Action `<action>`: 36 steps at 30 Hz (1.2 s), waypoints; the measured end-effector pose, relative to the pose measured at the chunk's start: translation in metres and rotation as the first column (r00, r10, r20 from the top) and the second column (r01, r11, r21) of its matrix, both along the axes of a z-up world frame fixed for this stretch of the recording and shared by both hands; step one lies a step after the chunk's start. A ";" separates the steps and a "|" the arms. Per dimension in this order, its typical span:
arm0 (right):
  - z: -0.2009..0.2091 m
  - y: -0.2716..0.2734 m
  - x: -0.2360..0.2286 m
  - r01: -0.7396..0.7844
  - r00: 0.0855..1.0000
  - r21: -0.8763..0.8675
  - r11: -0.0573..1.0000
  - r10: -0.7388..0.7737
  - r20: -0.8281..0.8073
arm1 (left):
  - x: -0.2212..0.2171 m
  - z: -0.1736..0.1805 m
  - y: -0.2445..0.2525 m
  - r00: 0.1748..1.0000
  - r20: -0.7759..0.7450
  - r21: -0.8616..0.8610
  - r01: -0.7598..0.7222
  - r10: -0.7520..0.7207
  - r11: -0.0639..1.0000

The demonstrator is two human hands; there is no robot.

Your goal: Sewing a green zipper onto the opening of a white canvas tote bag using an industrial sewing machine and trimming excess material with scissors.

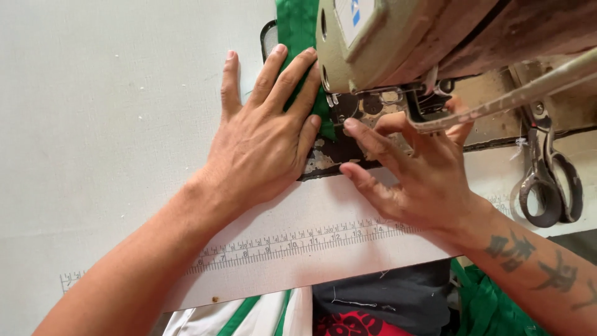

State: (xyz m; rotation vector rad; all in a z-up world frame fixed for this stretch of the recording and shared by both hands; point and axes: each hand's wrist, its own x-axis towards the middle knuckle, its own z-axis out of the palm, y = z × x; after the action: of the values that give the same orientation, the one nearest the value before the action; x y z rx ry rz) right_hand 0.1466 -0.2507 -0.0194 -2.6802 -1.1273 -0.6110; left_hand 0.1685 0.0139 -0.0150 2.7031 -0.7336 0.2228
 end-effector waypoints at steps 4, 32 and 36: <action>-0.010 -0.005 -0.002 0.030 0.998 0.023 0.999 -0.029 -0.049 | -0.003 -0.002 0.000 1.000 0.023 0.028 -0.017 0.017 0.999; 0.014 0.017 0.000 -0.148 0.962 0.186 0.971 0.185 -0.201 | 0.003 0.010 0.020 0.980 -0.099 0.045 0.177 -0.172 0.983; 0.015 0.017 -0.001 -0.138 0.970 0.162 0.977 0.167 -0.179 | 0.004 0.008 0.020 0.979 -0.112 0.057 0.177 -0.170 0.983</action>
State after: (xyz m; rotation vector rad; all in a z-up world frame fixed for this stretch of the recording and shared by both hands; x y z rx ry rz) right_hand 0.1459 -0.2336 -0.0044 -2.4379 -1.1717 -0.3850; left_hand 0.1728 0.0343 -0.0069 2.6687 -0.9538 0.0112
